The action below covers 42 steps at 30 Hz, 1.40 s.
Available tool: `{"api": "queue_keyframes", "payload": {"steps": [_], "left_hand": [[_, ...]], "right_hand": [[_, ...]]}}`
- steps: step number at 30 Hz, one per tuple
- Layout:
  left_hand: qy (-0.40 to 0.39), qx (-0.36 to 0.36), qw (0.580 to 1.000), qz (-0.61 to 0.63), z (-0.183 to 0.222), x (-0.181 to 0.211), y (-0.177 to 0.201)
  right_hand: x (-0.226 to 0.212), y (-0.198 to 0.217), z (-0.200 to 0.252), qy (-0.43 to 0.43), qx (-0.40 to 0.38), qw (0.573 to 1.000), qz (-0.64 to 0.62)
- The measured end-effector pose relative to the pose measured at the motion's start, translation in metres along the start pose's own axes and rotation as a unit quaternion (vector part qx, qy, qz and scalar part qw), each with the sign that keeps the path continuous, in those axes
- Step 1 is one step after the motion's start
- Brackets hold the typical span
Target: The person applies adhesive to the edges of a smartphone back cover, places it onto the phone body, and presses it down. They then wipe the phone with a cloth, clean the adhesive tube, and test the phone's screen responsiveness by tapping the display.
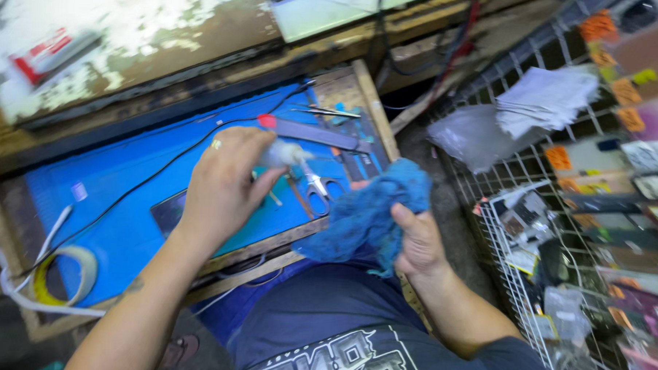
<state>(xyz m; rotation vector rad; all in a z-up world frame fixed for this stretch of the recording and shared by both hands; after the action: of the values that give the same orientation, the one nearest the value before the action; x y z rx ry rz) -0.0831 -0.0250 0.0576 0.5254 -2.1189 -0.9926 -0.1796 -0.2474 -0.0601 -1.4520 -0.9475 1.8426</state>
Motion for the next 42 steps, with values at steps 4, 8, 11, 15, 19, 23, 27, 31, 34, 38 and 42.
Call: {"api": "queue_keyframes", "payload": {"steps": [4,8,11,15,19,23,27,31,34,38,42], "left_hand": [[0.291,0.009,0.943,0.162,0.043,-0.097,-0.003],[0.293,0.071,0.890,0.342,0.067,-0.141,-0.001],[0.274,0.081,0.883,0.371,0.071,-0.152,-0.003],[0.205,0.037,0.951,0.230,0.065,-0.137,0.000],[0.180,0.053,0.963,0.192,0.062,-0.125,0.006],[0.206,0.058,0.958,0.190,0.065,-0.124,0.007],[0.233,0.063,0.951,0.193,0.068,-0.129,0.005],[0.211,0.068,0.966,0.130,0.076,-0.119,0.012],[0.219,0.054,0.974,0.005,0.096,-0.106,0.028],[0.202,-0.048,0.975,-0.083,0.110,-0.092,0.029],[0.207,-0.127,0.963,-0.112,0.110,-0.083,0.023]], "right_hand": [[-0.017,0.018,0.000,0.065,0.072,0.991,0.096],[-0.009,0.021,-0.004,0.067,0.098,0.989,0.090],[-0.001,0.013,-0.001,0.068,0.087,0.988,0.110],[0.009,0.002,0.000,0.049,0.082,0.986,0.135],[0.017,-0.007,-0.003,0.031,0.071,0.986,0.149],[0.021,-0.014,-0.004,0.026,0.064,0.984,0.166],[0.025,-0.016,-0.007,0.023,0.065,0.982,0.178],[0.028,-0.017,-0.008,0.016,0.060,0.983,0.173],[0.030,-0.018,-0.005,-0.010,0.046,0.987,0.156],[0.046,-0.019,-0.003,-0.089,0.036,0.988,0.118],[0.066,-0.029,-0.004,-0.138,-0.001,0.984,0.111]]}}
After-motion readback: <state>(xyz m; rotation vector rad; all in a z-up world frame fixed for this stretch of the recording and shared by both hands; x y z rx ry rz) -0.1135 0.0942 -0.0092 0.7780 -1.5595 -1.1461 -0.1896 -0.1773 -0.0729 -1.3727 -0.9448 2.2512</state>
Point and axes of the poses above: each hand's wrist, its own z-axis away from the middle knuckle, its own y-axis out of the back of the hand, x = y × z, the point moved 8 cm from there along -z, towards the middle knuckle, and after that the axes turned 2 degrees about -z, right-handed, at the moved point
